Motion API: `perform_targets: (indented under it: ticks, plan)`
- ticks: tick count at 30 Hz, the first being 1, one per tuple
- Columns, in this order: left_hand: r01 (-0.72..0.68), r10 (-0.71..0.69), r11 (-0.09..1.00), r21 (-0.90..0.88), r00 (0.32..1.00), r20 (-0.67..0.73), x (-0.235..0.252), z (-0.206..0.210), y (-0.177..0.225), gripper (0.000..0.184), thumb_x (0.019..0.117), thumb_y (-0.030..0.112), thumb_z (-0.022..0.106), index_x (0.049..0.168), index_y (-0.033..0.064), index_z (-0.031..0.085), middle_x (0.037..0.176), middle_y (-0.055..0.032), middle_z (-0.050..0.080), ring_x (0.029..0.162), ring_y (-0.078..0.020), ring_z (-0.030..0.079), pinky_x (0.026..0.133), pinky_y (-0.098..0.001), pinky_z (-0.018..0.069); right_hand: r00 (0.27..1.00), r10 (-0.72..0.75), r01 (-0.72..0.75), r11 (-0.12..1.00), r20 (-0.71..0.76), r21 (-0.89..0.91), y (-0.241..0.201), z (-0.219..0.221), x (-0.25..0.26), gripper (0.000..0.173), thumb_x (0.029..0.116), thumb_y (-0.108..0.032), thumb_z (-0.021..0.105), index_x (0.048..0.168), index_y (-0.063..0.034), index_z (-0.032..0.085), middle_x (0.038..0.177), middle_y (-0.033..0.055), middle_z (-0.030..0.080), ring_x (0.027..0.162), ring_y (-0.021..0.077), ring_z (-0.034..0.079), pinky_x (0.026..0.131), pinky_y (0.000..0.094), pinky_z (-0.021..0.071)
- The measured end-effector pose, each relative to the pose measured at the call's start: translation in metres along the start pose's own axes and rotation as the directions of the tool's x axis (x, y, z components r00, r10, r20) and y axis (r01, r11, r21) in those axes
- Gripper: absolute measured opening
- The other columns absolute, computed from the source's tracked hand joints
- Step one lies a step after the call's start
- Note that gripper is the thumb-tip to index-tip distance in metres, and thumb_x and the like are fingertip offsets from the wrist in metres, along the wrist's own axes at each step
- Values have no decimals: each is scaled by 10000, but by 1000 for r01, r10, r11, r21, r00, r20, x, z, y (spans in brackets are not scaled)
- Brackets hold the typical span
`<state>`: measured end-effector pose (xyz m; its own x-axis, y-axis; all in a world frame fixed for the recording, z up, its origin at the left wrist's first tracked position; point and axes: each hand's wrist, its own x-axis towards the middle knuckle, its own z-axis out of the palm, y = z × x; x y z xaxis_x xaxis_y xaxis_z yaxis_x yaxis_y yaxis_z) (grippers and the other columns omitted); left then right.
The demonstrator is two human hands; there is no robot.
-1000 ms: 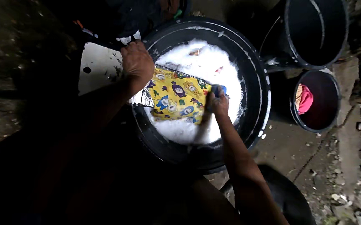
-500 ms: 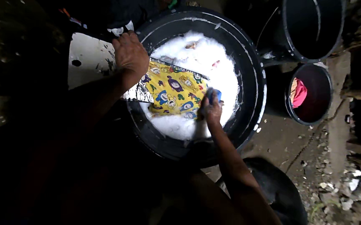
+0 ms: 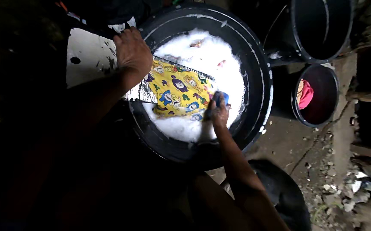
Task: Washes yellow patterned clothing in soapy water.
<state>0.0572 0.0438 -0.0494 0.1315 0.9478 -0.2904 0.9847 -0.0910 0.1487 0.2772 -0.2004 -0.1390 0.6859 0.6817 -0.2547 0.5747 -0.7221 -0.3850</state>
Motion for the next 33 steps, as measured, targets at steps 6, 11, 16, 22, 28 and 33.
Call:
perform_targets:
  ticks: [6,11,16,22,28,33]
  plan:
    - [24,-24,999,-22,1000,12,0,-4,0,502,1097,179,337,1482,-142,337,1469,-381,433,1388,-515,430,1149,-629,294,959,-282,283,956,-26,76,-110,1,-28,548,1004,-287,620,1503,-82,527,1335,301,622,1174,459,641,952,568,543]
    - [11,-12,1000,-23,1000,-27,-1,-3,3,505,1092,176,339,1482,-145,342,1461,-386,445,1380,-520,440,1149,-634,294,901,-434,427,889,7,167,-114,13,-35,488,986,-215,644,1460,-113,593,1248,277,670,1046,427,687,838,533,577]
    - [3,-4,1000,-26,1000,-17,-1,-2,2,504,1093,166,314,1486,-149,322,1468,-392,427,1392,-518,424,1146,-647,282,991,118,-120,992,61,40,2,-7,18,537,1042,-344,563,1546,-177,481,1372,336,560,1207,511,590,958,650,497]
    - [11,-11,1000,8,1000,-16,-1,0,1,520,1109,205,301,1494,-145,319,1477,-386,424,1388,-525,428,1146,-636,294,913,-407,400,907,27,134,-145,4,-12,501,997,-256,626,1466,-88,569,1247,247,679,1069,395,695,883,536,575]
    - [-9,8,1000,-7,1000,-19,1,-2,1,519,1103,192,293,1495,-145,334,1489,-391,410,1398,-532,411,1152,-651,279,925,-356,337,930,130,146,-120,-3,15,471,1027,-260,591,1489,-171,564,1262,232,684,1110,403,680,913,559,554]
    - [2,-2,1000,-8,1000,-22,1,-1,2,519,1097,181,301,1508,-136,316,1483,-380,423,1396,-515,423,1150,-642,279,992,36,-36,999,122,0,-23,-20,60,478,1063,-323,529,1492,-112,531,1375,300,590,1266,485,574,1027,636,464]
